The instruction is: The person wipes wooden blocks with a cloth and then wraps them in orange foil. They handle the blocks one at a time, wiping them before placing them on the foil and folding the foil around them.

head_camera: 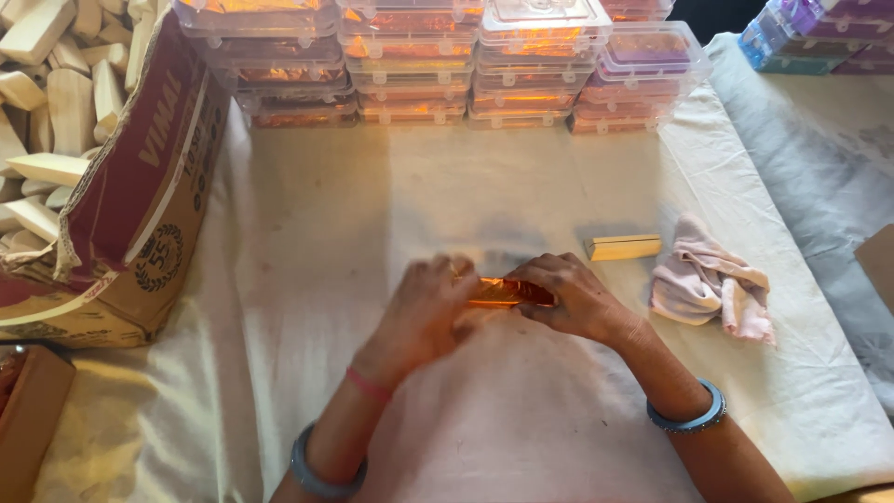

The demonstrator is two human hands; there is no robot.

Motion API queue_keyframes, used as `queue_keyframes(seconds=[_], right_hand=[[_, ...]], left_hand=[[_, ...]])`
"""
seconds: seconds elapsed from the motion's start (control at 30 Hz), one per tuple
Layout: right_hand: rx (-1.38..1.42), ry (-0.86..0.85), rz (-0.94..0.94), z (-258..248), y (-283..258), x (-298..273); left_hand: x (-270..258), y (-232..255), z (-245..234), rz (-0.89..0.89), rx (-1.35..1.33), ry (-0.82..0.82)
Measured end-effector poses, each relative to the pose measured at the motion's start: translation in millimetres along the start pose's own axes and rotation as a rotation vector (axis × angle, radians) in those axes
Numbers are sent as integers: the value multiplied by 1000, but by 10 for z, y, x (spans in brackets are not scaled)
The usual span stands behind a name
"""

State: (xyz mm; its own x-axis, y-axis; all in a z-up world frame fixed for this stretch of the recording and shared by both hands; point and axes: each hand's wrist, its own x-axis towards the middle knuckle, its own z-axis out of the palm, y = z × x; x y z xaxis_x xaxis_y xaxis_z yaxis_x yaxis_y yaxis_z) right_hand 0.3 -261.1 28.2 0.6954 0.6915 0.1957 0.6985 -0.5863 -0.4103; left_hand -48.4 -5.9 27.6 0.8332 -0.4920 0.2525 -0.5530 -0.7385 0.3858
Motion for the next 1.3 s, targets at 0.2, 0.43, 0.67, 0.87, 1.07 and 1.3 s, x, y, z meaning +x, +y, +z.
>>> queue_keyframes(seconds=[0.2, 0.43, 0.67, 0.87, 1.07, 1.3], right_hand=[[-37, 4, 0, 45, -6, 3], [-291, 94, -19, 132, 178, 151], [-429, 147, 78, 98, 742, 461], [-439, 39, 262, -146, 1107, 719], [-303, 70, 251, -241, 1312, 743], [-63, 348, 248, -673, 1366, 27]], left_hand=[[-424, 408, 344, 208, -126, -44], [-515, 543, 423, 253, -305, -88], [-586, 534, 585, 329, -297, -81], [-651, 567, 802, 451, -329, -171], [-646, 533, 883, 427, -396, -187], [-627, 582, 736, 390, -437, -212]])
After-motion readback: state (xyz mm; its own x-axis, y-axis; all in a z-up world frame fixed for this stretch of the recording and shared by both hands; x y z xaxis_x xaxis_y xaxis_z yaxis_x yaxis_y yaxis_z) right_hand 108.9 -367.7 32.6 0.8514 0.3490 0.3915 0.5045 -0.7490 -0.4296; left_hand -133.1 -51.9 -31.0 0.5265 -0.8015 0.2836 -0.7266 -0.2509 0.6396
